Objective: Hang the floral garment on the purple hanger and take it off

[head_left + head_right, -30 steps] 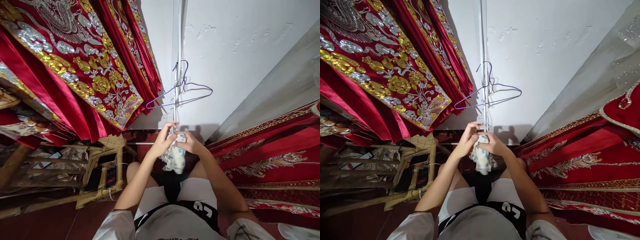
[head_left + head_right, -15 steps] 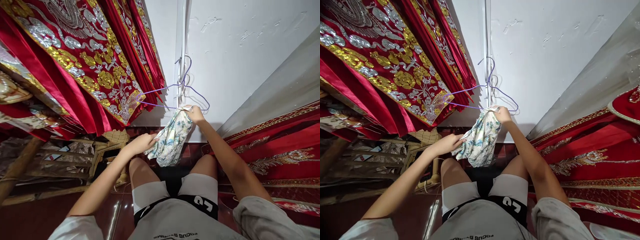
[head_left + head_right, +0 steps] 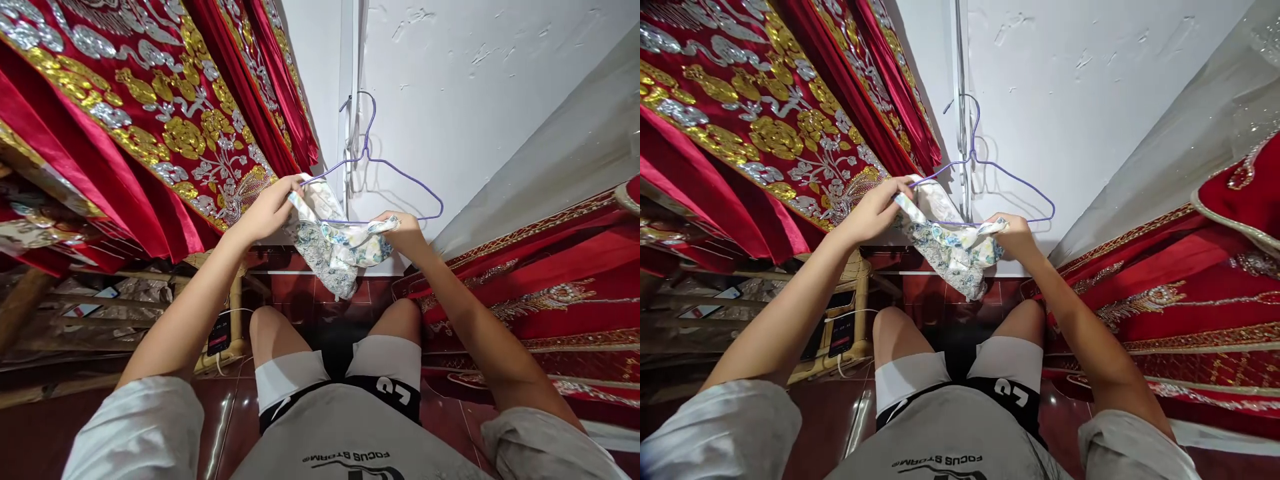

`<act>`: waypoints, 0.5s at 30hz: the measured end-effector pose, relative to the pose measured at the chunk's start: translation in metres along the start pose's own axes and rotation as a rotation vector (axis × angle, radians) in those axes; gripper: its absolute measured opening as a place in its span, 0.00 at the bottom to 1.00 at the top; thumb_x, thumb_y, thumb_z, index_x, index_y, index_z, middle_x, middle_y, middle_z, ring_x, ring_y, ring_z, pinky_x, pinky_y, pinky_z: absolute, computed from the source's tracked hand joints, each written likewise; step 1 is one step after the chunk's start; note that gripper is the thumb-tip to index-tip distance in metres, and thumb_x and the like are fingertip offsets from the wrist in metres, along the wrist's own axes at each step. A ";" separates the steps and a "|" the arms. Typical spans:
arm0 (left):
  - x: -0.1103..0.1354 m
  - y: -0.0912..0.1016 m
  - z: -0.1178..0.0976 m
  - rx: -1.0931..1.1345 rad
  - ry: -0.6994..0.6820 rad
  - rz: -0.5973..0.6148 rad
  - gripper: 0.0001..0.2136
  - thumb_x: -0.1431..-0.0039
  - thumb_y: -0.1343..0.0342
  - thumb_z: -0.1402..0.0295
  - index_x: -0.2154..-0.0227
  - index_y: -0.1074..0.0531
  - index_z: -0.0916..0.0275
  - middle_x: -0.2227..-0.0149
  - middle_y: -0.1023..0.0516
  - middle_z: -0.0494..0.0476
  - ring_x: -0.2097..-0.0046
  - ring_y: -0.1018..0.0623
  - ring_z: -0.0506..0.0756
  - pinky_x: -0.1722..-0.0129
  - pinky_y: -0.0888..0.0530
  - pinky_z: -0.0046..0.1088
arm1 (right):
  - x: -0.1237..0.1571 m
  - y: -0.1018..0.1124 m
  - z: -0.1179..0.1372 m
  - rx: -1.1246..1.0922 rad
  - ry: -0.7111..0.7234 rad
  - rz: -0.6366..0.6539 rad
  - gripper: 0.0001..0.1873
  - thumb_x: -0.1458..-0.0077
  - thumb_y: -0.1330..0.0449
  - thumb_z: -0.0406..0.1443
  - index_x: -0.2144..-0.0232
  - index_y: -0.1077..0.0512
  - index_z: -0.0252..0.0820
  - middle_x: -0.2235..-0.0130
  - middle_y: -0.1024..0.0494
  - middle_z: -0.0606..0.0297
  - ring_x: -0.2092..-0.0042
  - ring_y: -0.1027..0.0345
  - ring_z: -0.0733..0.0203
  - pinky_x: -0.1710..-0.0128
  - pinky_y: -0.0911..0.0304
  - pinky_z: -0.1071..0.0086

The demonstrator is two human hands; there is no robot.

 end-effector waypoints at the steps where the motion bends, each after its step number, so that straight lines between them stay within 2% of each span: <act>1: -0.004 -0.001 -0.001 0.023 -0.001 -0.012 0.04 0.40 0.45 0.72 0.63 0.29 0.64 0.59 0.24 0.60 0.50 0.24 0.60 0.39 0.32 0.51 | 0.003 -0.002 0.002 0.023 0.008 0.019 0.13 0.54 0.39 0.31 0.66 0.17 0.39 0.64 0.15 0.58 0.63 0.24 0.54 0.65 0.32 0.66; 3: -0.010 -0.002 -0.001 -0.043 -0.036 -0.025 0.08 0.40 0.46 0.73 0.58 0.28 0.64 0.59 0.23 0.60 0.51 0.24 0.59 0.41 0.30 0.47 | 0.006 0.003 0.009 0.061 0.075 -0.007 0.18 0.51 0.40 0.31 0.59 0.17 0.41 0.56 0.14 0.57 0.56 0.22 0.50 0.58 0.29 0.61; 6: -0.015 -0.007 -0.003 -0.331 -0.138 0.029 0.10 0.39 0.49 0.74 0.57 0.27 0.62 0.56 0.22 0.61 0.50 0.24 0.60 0.43 0.29 0.46 | 0.005 0.043 0.014 0.123 0.168 -0.230 0.29 0.49 0.36 0.35 0.43 0.24 0.43 0.40 0.22 0.55 0.43 0.27 0.44 0.45 0.30 0.54; 8: -0.016 -0.009 -0.003 -0.494 -0.179 0.059 0.09 0.36 0.50 0.73 0.57 0.27 0.59 0.55 0.22 0.61 0.50 0.24 0.61 0.44 0.28 0.44 | 0.000 0.075 0.010 0.156 0.158 -0.346 0.32 0.51 0.31 0.39 0.43 0.25 0.41 0.38 0.24 0.52 0.41 0.28 0.41 0.42 0.32 0.51; 9: -0.017 -0.008 -0.003 -0.539 -0.185 0.052 0.09 0.35 0.50 0.72 0.57 0.27 0.58 0.56 0.23 0.61 0.50 0.24 0.61 0.45 0.28 0.44 | -0.004 0.087 0.008 0.145 0.140 -0.347 0.30 0.53 0.29 0.42 0.46 0.23 0.40 0.42 0.21 0.50 0.43 0.27 0.40 0.42 0.31 0.50; 10: -0.018 -0.005 -0.003 -0.564 -0.182 0.024 0.07 0.34 0.50 0.71 0.58 0.27 0.58 0.56 0.24 0.62 0.51 0.24 0.61 0.46 0.27 0.43 | -0.009 0.096 0.005 0.109 0.118 -0.304 0.27 0.54 0.28 0.43 0.51 0.21 0.39 0.47 0.18 0.51 0.46 0.24 0.40 0.45 0.29 0.50; 12: -0.021 0.006 0.000 -0.572 -0.148 -0.083 0.04 0.33 0.47 0.66 0.59 0.28 0.58 0.58 0.25 0.61 0.53 0.24 0.61 0.49 0.27 0.43 | -0.017 0.103 0.003 -0.021 0.041 -0.133 0.22 0.58 0.25 0.46 0.62 0.18 0.39 0.58 0.15 0.54 0.54 0.21 0.42 0.52 0.25 0.52; 14: -0.022 0.017 0.008 -0.535 -0.069 -0.200 0.07 0.34 0.43 0.62 0.60 0.29 0.59 0.63 0.26 0.59 0.59 0.24 0.59 0.53 0.26 0.41 | -0.016 0.098 0.005 -0.180 -0.079 0.032 0.23 0.61 0.23 0.49 0.68 0.19 0.40 0.65 0.15 0.56 0.60 0.20 0.45 0.62 0.23 0.56; 15: -0.022 0.019 0.012 -0.506 -0.021 -0.236 0.09 0.35 0.42 0.60 0.61 0.29 0.59 0.66 0.26 0.57 0.62 0.25 0.58 0.56 0.26 0.39 | -0.013 0.094 0.008 -0.262 -0.134 0.066 0.23 0.61 0.23 0.50 0.69 0.19 0.40 0.66 0.16 0.57 0.62 0.20 0.46 0.65 0.23 0.58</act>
Point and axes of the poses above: each hand's wrist, its own x-axis away from the middle knuckle, its own y-axis out of the back of the hand, z = x × y, the point moved 8 cm from there along -x, towards the middle knuckle
